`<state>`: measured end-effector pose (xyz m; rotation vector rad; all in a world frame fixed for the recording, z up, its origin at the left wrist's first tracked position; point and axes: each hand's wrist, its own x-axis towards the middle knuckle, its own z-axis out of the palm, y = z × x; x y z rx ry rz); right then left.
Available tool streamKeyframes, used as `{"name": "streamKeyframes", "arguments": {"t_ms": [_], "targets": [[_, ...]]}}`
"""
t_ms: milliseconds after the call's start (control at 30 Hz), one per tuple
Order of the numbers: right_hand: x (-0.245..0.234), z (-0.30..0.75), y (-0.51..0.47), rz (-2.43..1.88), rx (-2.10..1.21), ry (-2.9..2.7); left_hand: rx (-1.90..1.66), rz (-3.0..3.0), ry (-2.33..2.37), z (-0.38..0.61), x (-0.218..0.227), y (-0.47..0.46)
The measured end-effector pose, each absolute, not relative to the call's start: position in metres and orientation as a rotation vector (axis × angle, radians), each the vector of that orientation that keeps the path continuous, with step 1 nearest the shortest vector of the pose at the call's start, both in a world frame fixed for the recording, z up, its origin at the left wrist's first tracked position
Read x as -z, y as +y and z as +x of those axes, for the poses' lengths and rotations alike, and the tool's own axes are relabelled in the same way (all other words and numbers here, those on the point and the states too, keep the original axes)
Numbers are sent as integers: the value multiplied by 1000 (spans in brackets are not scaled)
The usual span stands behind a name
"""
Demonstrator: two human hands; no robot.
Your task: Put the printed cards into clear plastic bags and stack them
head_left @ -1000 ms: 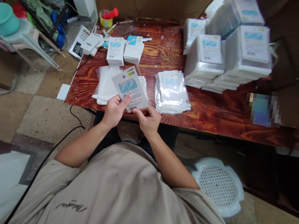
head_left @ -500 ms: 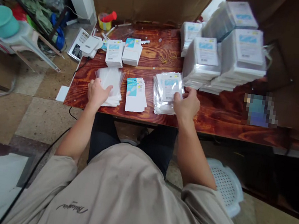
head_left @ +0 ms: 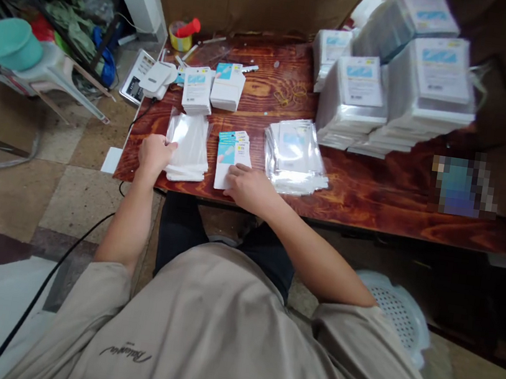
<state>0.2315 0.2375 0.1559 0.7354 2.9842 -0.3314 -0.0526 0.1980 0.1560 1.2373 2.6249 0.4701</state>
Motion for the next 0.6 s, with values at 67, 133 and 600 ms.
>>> {"name": "streamKeyframes", "arguments": {"t_ms": [67,133,600], "targets": [[-161,232,237,671,297,2942,-469,1279,2615,-54,-160,194],[-164,232,236,621,258,2912,-514,1342,2619,-55,-161,192],[-166,276,202,1631,2266,2727,-1729,427,1587,-3,-148,201]]}}
